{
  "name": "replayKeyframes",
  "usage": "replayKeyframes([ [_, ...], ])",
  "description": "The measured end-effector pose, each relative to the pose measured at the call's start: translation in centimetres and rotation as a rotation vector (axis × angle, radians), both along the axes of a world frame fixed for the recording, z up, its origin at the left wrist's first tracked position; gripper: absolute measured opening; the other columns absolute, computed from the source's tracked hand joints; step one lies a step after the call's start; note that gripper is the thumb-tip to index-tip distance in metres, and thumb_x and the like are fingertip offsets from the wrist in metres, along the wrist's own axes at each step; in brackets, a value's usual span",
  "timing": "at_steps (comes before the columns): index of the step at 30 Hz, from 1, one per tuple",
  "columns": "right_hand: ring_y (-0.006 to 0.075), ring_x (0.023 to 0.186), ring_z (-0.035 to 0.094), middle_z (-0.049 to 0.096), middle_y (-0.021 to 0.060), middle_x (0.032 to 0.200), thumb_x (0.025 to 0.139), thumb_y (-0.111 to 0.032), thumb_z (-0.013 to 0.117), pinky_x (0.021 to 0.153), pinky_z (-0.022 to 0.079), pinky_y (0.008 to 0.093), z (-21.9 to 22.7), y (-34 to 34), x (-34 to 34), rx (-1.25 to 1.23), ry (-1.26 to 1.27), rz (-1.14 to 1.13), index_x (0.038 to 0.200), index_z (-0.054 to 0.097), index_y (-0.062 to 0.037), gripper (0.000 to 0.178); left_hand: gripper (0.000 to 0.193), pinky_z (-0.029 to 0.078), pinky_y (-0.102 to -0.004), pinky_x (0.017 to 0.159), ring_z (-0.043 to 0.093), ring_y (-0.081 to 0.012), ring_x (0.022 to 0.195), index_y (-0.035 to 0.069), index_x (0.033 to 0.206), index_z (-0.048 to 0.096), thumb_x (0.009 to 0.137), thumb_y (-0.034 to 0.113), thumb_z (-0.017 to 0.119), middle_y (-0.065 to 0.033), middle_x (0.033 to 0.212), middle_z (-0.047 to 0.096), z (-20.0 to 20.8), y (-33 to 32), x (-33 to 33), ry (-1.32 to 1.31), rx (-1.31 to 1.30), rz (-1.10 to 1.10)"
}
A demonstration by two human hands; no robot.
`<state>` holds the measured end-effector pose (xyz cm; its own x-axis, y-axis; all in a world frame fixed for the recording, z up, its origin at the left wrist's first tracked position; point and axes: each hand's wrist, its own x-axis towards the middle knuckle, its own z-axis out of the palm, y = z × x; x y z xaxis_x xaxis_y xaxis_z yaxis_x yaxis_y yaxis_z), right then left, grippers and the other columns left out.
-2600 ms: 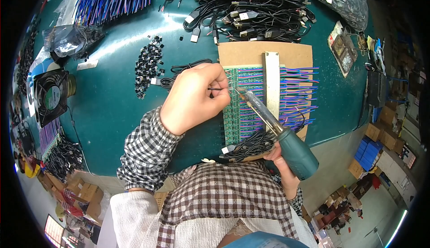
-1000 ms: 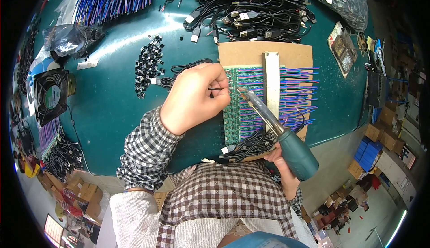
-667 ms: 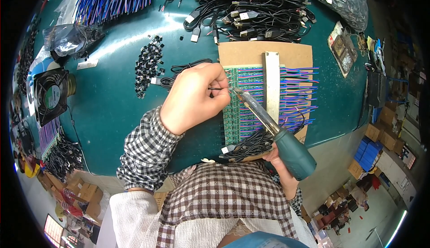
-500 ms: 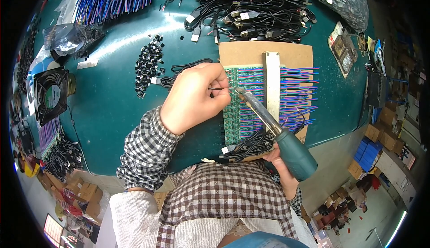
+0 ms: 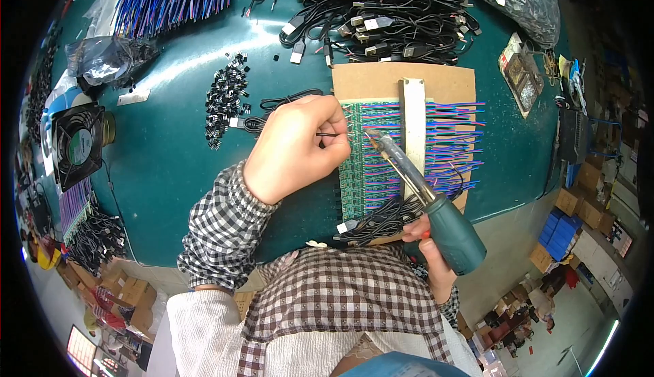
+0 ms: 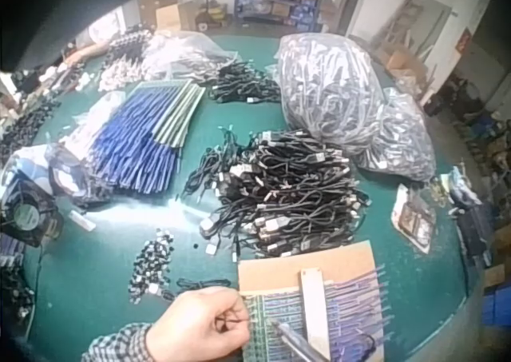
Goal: The person solders wire connections from a wiring harness onto an LED circuit board using a manual soldering iron and solder wire.
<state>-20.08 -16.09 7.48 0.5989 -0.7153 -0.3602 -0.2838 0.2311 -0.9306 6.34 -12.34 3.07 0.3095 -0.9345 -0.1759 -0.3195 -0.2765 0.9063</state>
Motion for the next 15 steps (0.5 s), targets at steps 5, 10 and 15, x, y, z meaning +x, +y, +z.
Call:
replayKeyframes([
  [5,0.0304,0.091,0.061,0.058,0.0165,0.093,0.083,-0.017,0.057,0.071,0.055,0.0369,0.38,0.06,0.36,0.024,-0.010,-0.034,0.110,0.050,0.0091,0.038,0.011,0.047,-0.0290,0.054,0.058,-0.0187,0.057,0.000,0.070,0.054,0.064,0.002,0.063,-0.0093,0.066,0.055,0.03,0.06,-0.08,0.008,-0.003,0.013],
  [10,0.0328,0.095,0.060,0.058,0.0166,0.095,0.083,-0.018,0.057,0.073,0.054,0.0380,0.46,0.00,0.40,0.057,-0.020,-0.055,0.110,0.050,0.0093,0.039,0.010,0.048,-0.0274,0.054,0.058,-0.0171,0.058,-0.001,0.072,0.055,0.066,0.002,0.062,-0.0093,0.067,0.055,0.17,0.13,-0.19,0.028,0.005,0.032],
  [15,0.0325,0.095,0.060,0.058,0.0166,0.096,0.083,-0.019,0.058,0.074,0.054,0.0379,0.38,0.09,0.05,0.045,-0.032,-0.053,0.107,0.051,0.0090,0.038,0.009,0.047,-0.0260,0.053,0.057,-0.0158,0.058,-0.001,0.073,0.054,0.068,0.001,0.062,-0.0086,0.068,0.055,0.36,0.46,-0.80,0.078,0.010,0.083],
])
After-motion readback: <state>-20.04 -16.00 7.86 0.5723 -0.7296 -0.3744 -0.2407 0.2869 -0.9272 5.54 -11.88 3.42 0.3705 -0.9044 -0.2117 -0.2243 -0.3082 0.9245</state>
